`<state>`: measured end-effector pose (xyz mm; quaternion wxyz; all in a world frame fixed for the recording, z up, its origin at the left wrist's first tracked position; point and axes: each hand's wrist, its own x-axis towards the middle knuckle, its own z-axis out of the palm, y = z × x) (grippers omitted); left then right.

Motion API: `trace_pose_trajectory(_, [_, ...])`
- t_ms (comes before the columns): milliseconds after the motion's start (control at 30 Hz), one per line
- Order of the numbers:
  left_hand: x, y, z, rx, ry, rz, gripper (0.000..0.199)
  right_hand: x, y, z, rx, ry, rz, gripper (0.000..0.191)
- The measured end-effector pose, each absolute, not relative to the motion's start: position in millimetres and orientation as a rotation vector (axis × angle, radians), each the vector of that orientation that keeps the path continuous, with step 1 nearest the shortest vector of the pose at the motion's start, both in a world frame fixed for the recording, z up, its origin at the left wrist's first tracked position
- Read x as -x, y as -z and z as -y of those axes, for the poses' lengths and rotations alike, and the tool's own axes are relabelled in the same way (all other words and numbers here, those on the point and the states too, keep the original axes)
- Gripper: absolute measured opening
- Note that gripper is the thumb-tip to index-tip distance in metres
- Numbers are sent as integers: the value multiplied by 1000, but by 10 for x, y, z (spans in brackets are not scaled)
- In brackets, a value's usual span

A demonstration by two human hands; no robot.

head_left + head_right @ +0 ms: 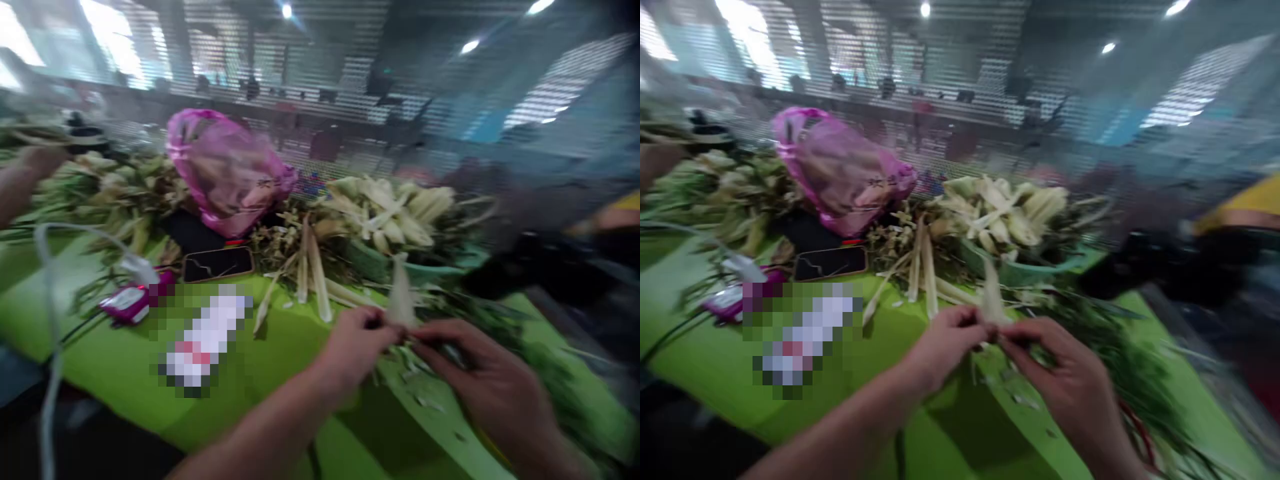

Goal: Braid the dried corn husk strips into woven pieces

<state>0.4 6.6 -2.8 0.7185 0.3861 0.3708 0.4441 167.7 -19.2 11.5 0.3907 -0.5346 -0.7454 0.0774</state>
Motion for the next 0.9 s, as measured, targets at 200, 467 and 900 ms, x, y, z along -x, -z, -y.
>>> trace_pose_trajectory(200, [10, 46, -38, -767, -961, -695, 16, -1568, -238, 219, 1281, -304, 1872, 8])
trace_pose_trajectory(467, [-9, 31, -8, -794, -968, -746, 19, -1602, -172, 220, 1290, -433, 1775, 6])
trace_pose_trajectory(900, [-26, -5, 14, -969, -988, -810, 17, -1584, -142, 238, 1265, -526, 1685, 6])
